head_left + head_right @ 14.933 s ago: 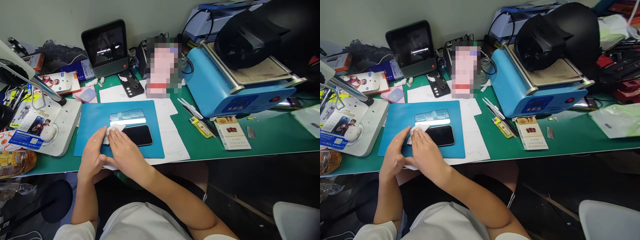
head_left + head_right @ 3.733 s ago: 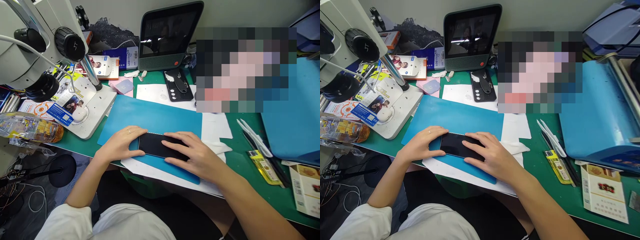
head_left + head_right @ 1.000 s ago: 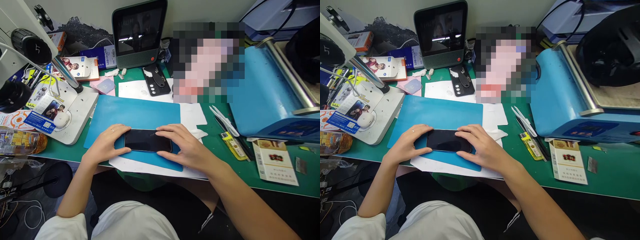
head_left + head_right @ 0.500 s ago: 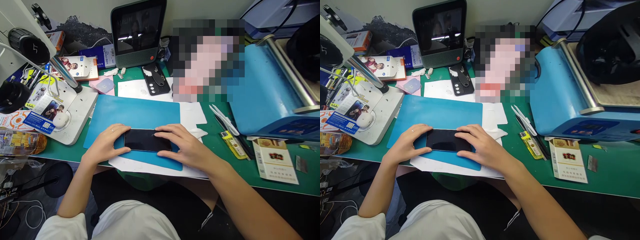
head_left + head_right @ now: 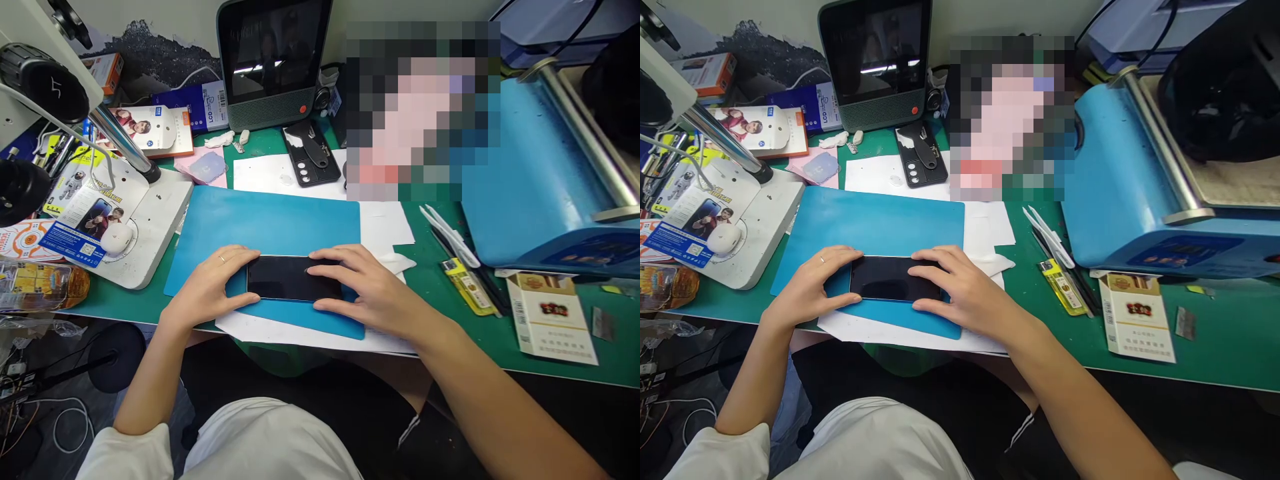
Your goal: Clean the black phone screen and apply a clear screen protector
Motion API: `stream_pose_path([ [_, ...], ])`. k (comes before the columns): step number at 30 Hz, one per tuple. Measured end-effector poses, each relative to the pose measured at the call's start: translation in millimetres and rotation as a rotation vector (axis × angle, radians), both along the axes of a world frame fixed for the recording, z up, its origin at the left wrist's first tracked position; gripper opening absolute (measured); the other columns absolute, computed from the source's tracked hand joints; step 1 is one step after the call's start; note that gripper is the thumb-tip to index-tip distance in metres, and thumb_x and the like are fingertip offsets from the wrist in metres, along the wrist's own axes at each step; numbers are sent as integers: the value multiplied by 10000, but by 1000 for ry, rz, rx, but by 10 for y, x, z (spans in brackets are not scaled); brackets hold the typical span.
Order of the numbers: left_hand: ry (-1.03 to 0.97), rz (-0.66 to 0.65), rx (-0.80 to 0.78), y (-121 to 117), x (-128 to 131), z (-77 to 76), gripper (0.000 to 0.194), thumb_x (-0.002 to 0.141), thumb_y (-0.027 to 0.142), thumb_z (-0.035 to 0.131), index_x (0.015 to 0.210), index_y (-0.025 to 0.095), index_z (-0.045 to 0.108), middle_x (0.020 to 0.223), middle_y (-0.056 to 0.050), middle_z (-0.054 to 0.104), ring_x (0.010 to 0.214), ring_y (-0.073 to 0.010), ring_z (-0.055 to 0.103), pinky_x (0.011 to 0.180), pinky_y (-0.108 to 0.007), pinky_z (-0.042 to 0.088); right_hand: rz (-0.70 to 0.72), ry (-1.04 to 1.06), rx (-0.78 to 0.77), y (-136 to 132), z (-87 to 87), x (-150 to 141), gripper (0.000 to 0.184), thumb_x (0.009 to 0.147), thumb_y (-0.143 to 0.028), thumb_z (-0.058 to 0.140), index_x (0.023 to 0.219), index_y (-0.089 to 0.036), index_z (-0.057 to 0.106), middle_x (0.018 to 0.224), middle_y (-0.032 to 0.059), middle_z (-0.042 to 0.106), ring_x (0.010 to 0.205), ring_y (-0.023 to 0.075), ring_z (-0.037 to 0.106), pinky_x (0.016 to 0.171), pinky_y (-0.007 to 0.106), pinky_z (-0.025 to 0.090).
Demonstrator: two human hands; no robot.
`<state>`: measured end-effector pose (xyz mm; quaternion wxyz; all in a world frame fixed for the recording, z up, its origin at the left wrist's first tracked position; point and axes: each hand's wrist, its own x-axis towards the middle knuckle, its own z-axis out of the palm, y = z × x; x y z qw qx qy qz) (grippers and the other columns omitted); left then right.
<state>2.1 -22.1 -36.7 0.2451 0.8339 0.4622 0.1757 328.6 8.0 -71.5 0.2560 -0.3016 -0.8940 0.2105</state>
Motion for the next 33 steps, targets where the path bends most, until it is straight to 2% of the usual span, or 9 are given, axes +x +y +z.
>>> stream_pose_path([
  [5, -7, -11, 16, 4, -5, -10, 619, 984, 461, 730, 1521, 228, 530, 1499, -137, 631, 1424, -339, 570, 1198, -503, 491, -5, 0, -12, -2, 25, -2, 393, 976, -402, 718, 1324, -222, 691, 1391, 160, 691, 1247, 336, 614, 1025, 513, 580],
  [12, -9, -11, 11, 6, -3, -5, 612, 994, 465, 714, 1533, 250, 519, 1504, -133, 627, 1419, -343, 572, 1194, -519, 490, -23, -33, -77, -3, 50, 1, 437, 986, -438, 699, 1386, -267, 667, 1420, 132, 688, 1280, 338, 609, 1058, 541, 570],
  [33, -11, -8, -7, 7, 0, 0, 612, 987, 443, 733, 1529, 257, 516, 1509, -118, 622, 1425, -326, 561, 1193, -494, 487, -37, -66, -132, -11, -8, 5, 525, 1002, -510, 652, 1474, -286, 598, 1431, 133, 671, 1303, 361, 585, 1056, 579, 555],
])
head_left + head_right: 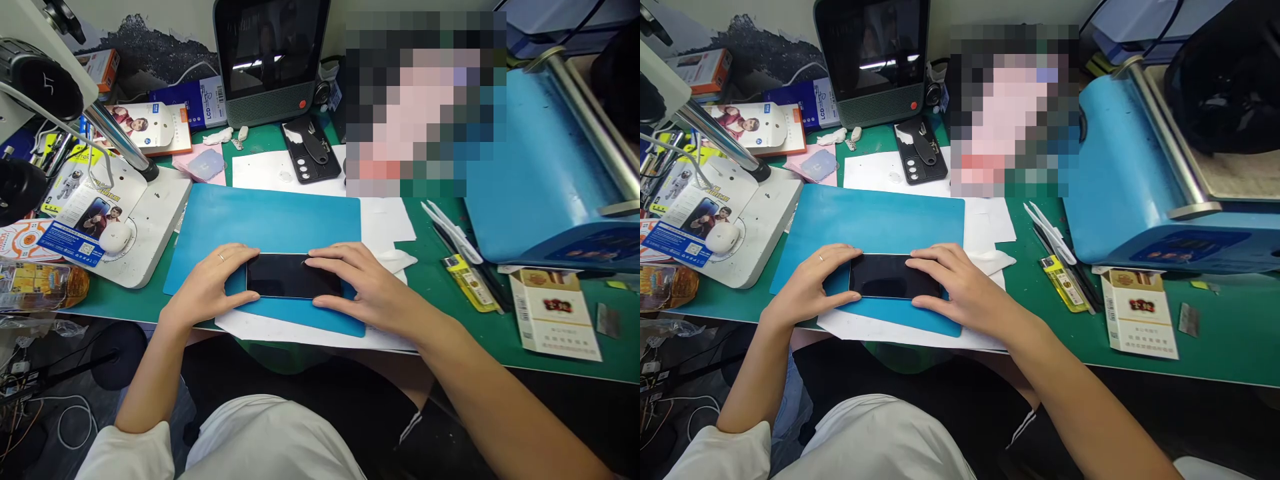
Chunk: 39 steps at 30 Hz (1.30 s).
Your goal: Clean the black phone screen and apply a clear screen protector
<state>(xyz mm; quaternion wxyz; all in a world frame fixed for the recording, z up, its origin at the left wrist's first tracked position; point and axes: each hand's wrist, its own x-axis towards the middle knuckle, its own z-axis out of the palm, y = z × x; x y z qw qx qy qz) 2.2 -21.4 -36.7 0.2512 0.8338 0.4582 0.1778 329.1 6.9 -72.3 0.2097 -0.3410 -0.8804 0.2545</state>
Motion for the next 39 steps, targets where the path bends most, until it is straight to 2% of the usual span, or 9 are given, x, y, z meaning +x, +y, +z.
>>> stream_pose_path([
  [17, -7, 5, -21, 7, 4, 6, 638, 990, 461, 719, 1559, 278, 495, 1515, -122, 618, 1424, -345, 560, 1189, -526, 489, 14, 2, 119, -14, 4, -5, 574, 1009, -475, 653, 1526, -249, 545, 1418, 143, 691, 1286, 360, 613, 1054, 573, 570],
  [23, -11, 19, -36, 4, -2, -7, 678, 983, 462, 727, 1583, 291, 463, 1521, -121, 614, 1429, -347, 558, 1183, -541, 492, -6, 1, 123, -15, -2, -4, 619, 999, -493, 659, 1561, -273, 519, 1408, 144, 690, 1271, 369, 620, 1056, 578, 559],
  [29, -18, 20, -42, -10, 0, -5, 712, 986, 436, 731, 1609, 306, 410, 1504, -112, 622, 1411, -332, 567, 1174, -526, 493, -32, -32, 73, -11, -17, 17, 761, 982, -596, 636, 1638, -291, 401, 1405, 158, 665, 1280, 385, 616, 1060, 581, 553],
  [32, -16, 25, -51, -16, -2, 3, 805, 977, 447, 742, 1655, 317, 328, 1541, -112, 591, 1435, -334, 545, 1182, -515, 483, -83, 32, 124, 2, 34, 58, 870, 949, -705, 602, 1671, -303, 326, 1467, 169, 617, 1324, 407, 593, 1072, 587, 546],
  [34, -19, 36, -65, -18, -6, 4, 902, 953, 494, 763, 1684, 323, 264, 1587, -118, 551, 1462, -348, 520, 1186, -514, 476, -182, 139, 214, -1, 106, 96, 816, 971, -682, 582, 1661, -314, 349, 1458, 164, 625, 1310, 412, 606, 1040, 588, 563],
  [37, -19, 53, -80, -16, -11, 5, 992, 923, 543, 782, 1703, 328, 208, 1610, -128, 526, 1472, -364, 508, 1173, -517, 480, -355, 230, 292, -61, 243, 158, 532, 1040, -470, 579, 1556, -353, 521, 1306, 120, 719, 1180, 383, 682, 956, 570, 594],
  [39, -2, 52, -78, -11, -10, 8, 991, 927, 536, 778, 1705, 329, 200, 1600, -131, 531, 1470, -367, 506, 1164, -524, 483, -421, 197, 293, -134, 310, 196, 393, 1041, -353, 592, 1430, -363, 643, 1187, 90, 760, 1083, 359, 714, 918, 551, 600],
])
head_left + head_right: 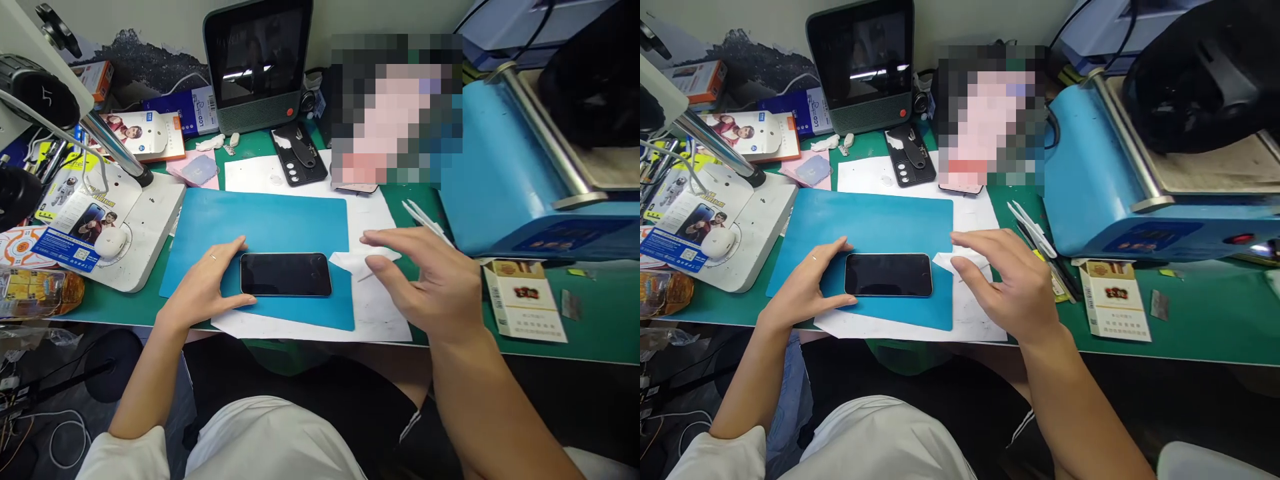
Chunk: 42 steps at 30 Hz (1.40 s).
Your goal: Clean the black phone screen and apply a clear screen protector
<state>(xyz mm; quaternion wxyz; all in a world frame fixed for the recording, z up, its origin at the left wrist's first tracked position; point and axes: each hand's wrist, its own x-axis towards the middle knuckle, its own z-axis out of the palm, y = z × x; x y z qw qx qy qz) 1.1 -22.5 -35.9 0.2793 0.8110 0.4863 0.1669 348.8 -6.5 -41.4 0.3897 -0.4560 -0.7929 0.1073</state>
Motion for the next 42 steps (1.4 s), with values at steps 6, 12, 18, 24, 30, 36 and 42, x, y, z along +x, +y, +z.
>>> stream_pose_path([
  [6, 44, -11, 37, 16, 5, 3, 911, 967, 471, 747, 1696, 333, 218, 1534, -111, 580, 1451, -346, 505, 1162, -527, 476, -113, -179, -77, -135, -125, 70, 271, 1040, -322, 591, 1258, -255, 737, 1111, 120, 737, 1054, 341, 692, 915, 534, 589],
  [12, 49, -8, 72, 33, 10, -1, 845, 976, 491, 719, 1679, 321, 283, 1503, -111, 610, 1414, -345, 534, 1146, -522, 484, -110, -174, -147, -68, -305, 43, 282, 1066, -370, 534, 1175, -247, 763, 1048, 110, 721, 1014, 310, 658, 889, 500, 586],
  [18, 46, -7, 86, 52, 2, -11, 824, 969, 519, 719, 1667, 325, 327, 1502, -102, 621, 1419, -353, 528, 1135, -520, 488, -31, -139, -103, -95, -207, -1, 305, 1044, -351, 595, 1294, -236, 726, 1192, 121, 744, 1157, 334, 656, 994, 529, 569],
  [24, 53, 3, 76, 58, -11, -16, 807, 968, 527, 718, 1658, 329, 348, 1517, -101, 611, 1429, -359, 517, 1134, -532, 488, 73, -127, -151, -111, -144, -6, 407, 1039, -372, 610, 1420, -239, 657, 1337, 128, 725, 1239, 338, 654, 1075, 558, 532],
  [30, 41, 1, 83, 56, -12, -16, 808, 954, 535, 735, 1645, 317, 377, 1504, -105, 623, 1421, -362, 528, 1143, -539, 484, 129, -209, -377, -16, -70, -74, 657, 948, -535, 706, 1508, -210, 592, 1445, 164, 639, 1368, 394, 554, 1122, 587, 507],
  [36, 42, -4, 102, 45, -10, -38, 789, 952, 496, 758, 1628, 316, 394, 1506, -90, 617, 1425, -334, 525, 1162, -505, 478, 179, -273, -514, 43, 0, -149, 606, 946, -531, 692, 1454, -204, 630, 1380, 160, 633, 1341, 378, 553, 1130, 553, 506],
  [42, 40, 1, 64, 30, 9, -26, 771, 956, 464, 763, 1618, 311, 399, 1507, -87, 613, 1435, -329, 512, 1145, -495, 496, 219, -306, -544, 46, -2, -102, 642, 956, -566, 662, 1507, -248, 577, 1384, 148, 619, 1316, 374, 565, 1082, 542, 535],
])
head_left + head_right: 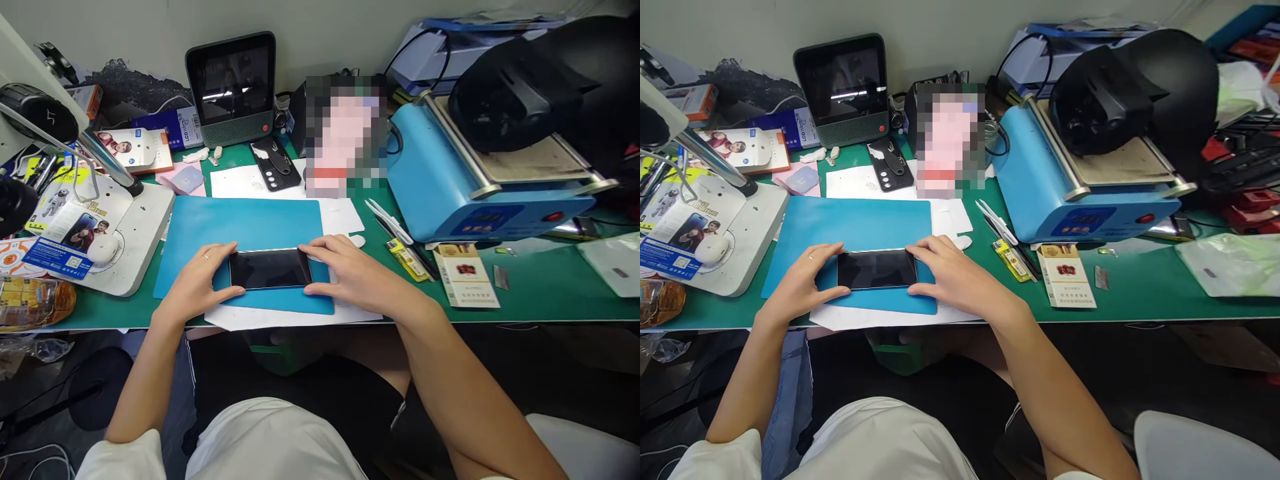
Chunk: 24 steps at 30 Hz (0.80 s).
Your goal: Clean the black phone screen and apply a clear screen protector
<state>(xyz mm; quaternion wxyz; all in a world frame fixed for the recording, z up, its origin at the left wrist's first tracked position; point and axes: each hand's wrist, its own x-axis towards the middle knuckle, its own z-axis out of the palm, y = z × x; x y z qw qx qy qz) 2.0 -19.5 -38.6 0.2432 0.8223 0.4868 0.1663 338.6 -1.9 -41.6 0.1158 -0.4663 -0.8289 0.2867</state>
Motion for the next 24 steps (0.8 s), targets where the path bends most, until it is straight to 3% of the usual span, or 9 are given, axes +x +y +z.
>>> stream_pose_path([
  [11, -19, 0, -2, -7, -9, -28, 735, 947, 450, 776, 1591, 306, 452, 1488, -88, 630, 1425, -330, 522, 1141, -491, 502, 98, -25, 70, 93, -1, 66, 617, 990, -613, 586, 1465, -219, 620, 1291, 164, 661, 1209, 361, 623, 1014, 527, 561],
  [24, -18, -5, 21, 2, -21, -40, 711, 943, 477, 778, 1566, 285, 495, 1494, -107, 633, 1410, -333, 549, 1142, -503, 507, 40, 1, 61, 63, -43, 103, 722, 969, -707, 558, 1533, -257, 551, 1398, 170, 649, 1276, 384, 621, 1038, 544, 560],
])
